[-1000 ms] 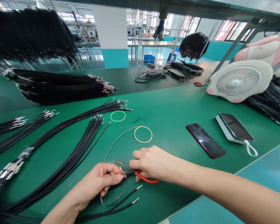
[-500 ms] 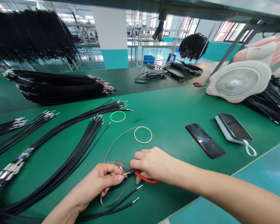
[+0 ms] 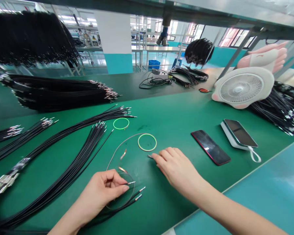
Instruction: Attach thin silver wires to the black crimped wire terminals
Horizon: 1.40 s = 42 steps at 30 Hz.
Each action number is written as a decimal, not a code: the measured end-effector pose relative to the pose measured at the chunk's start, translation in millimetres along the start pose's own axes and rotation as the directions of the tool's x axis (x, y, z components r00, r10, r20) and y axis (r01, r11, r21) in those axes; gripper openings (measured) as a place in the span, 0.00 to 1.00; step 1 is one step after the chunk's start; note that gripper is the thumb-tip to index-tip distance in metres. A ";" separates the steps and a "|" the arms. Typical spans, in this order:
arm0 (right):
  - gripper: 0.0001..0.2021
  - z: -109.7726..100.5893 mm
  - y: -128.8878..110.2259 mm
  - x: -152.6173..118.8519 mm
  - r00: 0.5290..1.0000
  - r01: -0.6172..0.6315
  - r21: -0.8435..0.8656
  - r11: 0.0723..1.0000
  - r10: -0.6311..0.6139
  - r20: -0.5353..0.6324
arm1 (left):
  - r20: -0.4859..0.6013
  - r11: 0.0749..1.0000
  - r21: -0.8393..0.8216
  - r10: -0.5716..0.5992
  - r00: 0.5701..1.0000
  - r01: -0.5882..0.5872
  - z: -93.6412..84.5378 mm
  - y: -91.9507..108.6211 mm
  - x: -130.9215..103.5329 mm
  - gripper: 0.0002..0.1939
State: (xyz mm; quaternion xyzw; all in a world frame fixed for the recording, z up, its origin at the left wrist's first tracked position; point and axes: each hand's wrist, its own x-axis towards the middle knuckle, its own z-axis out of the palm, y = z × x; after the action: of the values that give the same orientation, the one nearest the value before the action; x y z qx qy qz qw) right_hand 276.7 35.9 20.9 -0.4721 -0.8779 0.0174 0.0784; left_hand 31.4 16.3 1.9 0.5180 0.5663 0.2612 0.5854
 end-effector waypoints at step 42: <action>0.13 -17.5 -26.6 64.2 0.993 0.118 0.505 0.855 -0.087 -0.085 | 0.336 0.961 0.161 0.162 0.928 -0.226 6.2 -1.5 -21.1 0.14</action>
State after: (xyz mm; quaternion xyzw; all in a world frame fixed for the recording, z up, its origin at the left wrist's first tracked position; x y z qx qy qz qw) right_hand 222.6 73.8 48.8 -0.3874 -0.8634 0.2302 0.2269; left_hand 32.1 -4.9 7.7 0.6623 0.4328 0.1735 0.5864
